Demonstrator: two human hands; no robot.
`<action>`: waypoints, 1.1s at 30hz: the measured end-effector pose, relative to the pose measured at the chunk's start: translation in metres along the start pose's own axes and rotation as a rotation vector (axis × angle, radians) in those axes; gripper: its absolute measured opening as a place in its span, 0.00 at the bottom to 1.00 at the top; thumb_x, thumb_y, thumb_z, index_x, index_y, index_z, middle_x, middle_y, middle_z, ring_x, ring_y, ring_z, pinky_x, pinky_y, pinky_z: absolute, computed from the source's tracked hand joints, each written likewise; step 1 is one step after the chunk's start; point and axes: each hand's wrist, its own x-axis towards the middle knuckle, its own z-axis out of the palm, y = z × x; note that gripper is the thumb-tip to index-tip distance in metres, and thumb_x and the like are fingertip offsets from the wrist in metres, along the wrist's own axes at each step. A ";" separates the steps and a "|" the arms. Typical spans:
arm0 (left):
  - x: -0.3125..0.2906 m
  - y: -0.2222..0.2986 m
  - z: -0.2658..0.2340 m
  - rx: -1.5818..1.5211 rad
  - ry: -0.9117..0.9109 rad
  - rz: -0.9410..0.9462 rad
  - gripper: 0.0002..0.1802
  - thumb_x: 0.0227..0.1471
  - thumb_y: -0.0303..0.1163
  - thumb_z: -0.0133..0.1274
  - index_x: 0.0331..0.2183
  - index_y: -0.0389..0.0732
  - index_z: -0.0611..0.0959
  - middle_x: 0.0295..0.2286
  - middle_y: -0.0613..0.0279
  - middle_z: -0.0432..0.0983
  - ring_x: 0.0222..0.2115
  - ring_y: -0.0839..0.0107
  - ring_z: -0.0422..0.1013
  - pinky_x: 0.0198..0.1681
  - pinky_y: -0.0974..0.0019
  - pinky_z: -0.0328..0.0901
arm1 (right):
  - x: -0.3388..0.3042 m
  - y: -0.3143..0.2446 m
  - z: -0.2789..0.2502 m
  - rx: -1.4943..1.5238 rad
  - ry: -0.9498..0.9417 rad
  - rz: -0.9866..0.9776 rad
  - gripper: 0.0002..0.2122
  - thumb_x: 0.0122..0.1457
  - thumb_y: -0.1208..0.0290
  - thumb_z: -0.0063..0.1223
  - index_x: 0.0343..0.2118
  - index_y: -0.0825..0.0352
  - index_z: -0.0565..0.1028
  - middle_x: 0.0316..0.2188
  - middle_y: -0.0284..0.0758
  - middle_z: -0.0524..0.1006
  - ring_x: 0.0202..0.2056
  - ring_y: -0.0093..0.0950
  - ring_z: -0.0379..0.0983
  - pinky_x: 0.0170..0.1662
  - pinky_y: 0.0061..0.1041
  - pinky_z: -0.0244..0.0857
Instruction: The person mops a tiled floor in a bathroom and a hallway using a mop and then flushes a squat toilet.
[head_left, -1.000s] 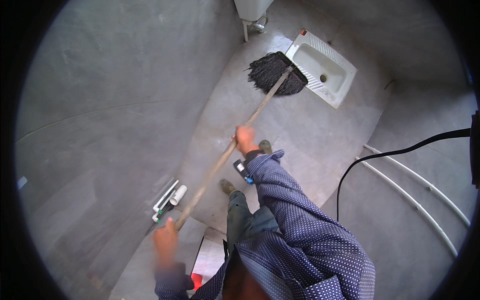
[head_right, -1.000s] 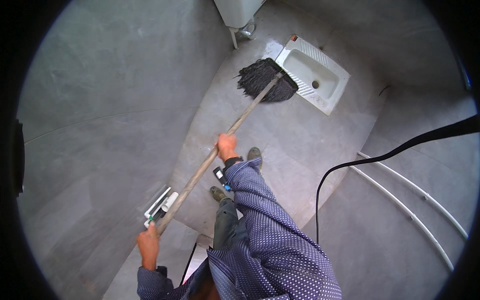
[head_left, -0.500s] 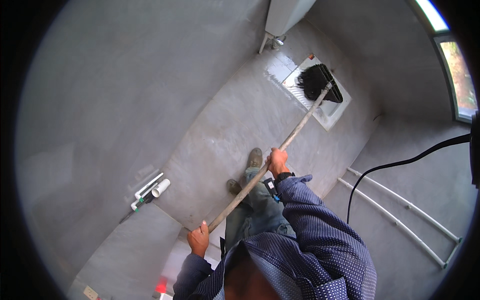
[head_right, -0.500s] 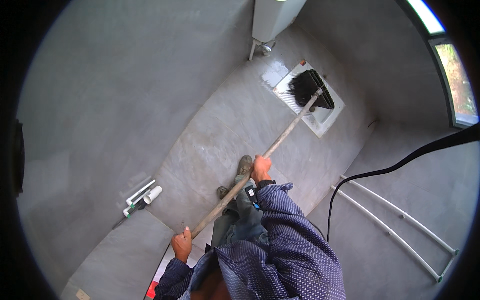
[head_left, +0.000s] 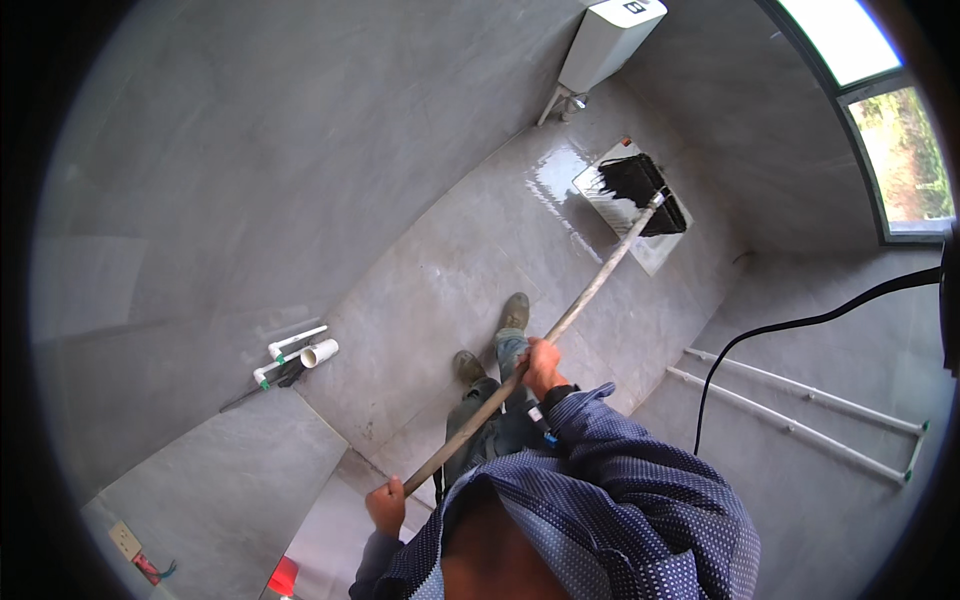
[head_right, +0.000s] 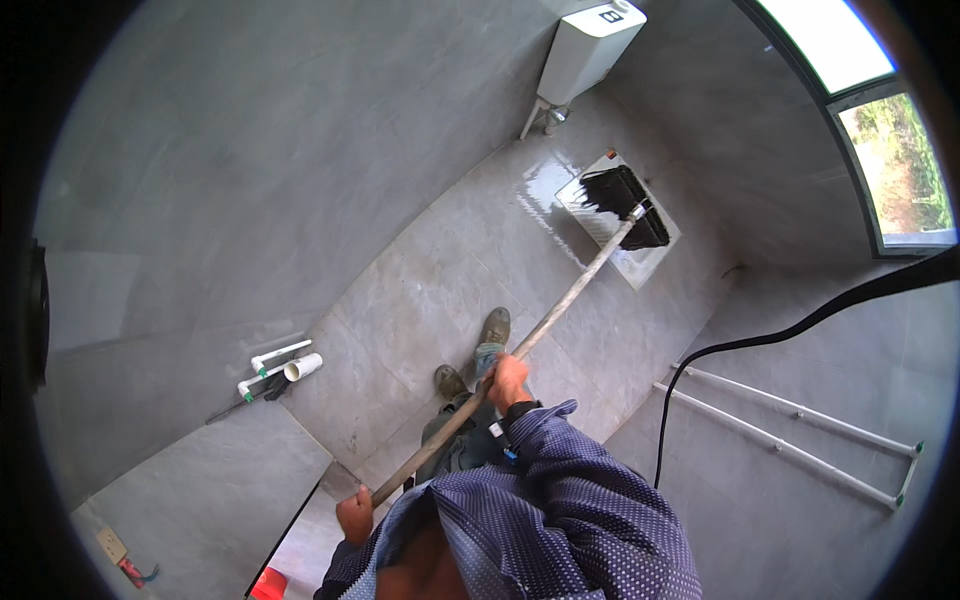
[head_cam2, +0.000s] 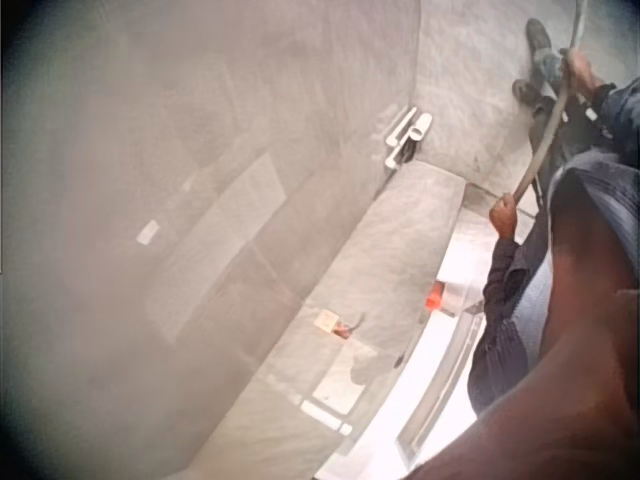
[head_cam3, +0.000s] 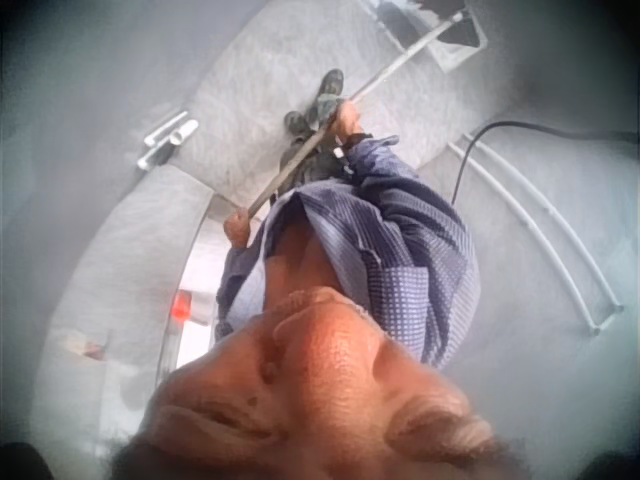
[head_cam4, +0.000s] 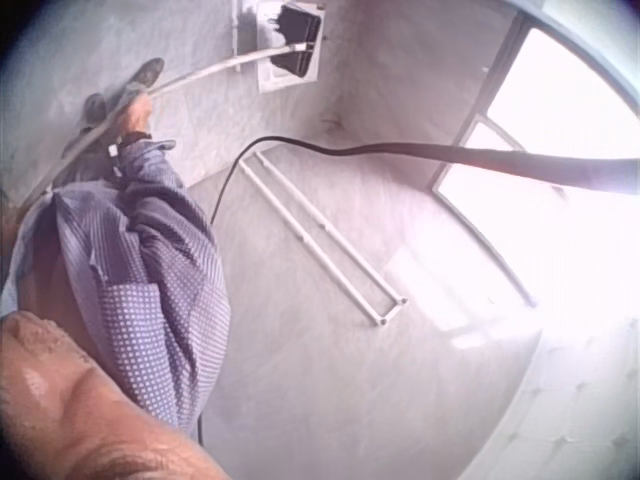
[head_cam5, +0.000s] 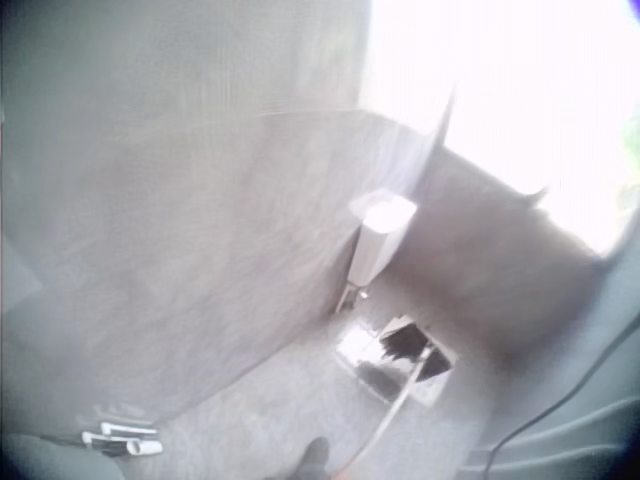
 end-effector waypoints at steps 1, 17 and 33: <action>-0.009 -0.017 -0.011 0.033 -0.023 -0.044 0.26 0.58 0.41 0.49 0.15 0.35 0.79 0.15 0.42 0.71 0.16 0.44 0.70 0.21 0.46 0.59 | -0.005 0.022 0.001 -0.046 -0.005 0.012 0.04 0.59 0.72 0.51 0.31 0.65 0.69 0.17 0.33 0.64 0.16 0.29 0.63 0.18 0.36 0.60; -0.077 -0.056 -0.239 0.372 0.279 -0.084 0.21 0.56 0.31 0.52 0.15 0.31 0.74 0.14 0.41 0.65 0.11 0.57 0.57 0.18 0.51 0.51 | -0.122 0.192 0.047 -0.055 -0.503 0.670 0.07 0.64 0.67 0.49 0.33 0.64 0.66 0.23 0.34 0.67 0.25 0.33 0.68 0.33 0.41 0.71; -0.095 0.329 0.109 0.161 -0.280 -0.265 0.29 0.60 0.49 0.50 0.17 0.34 0.80 0.17 0.39 0.72 0.20 0.38 0.71 0.23 0.43 0.62 | 0.159 -0.154 -0.084 -0.173 -0.202 0.251 0.11 0.64 0.67 0.54 0.31 0.68 0.68 0.18 0.35 0.66 0.17 0.31 0.65 0.16 0.36 0.67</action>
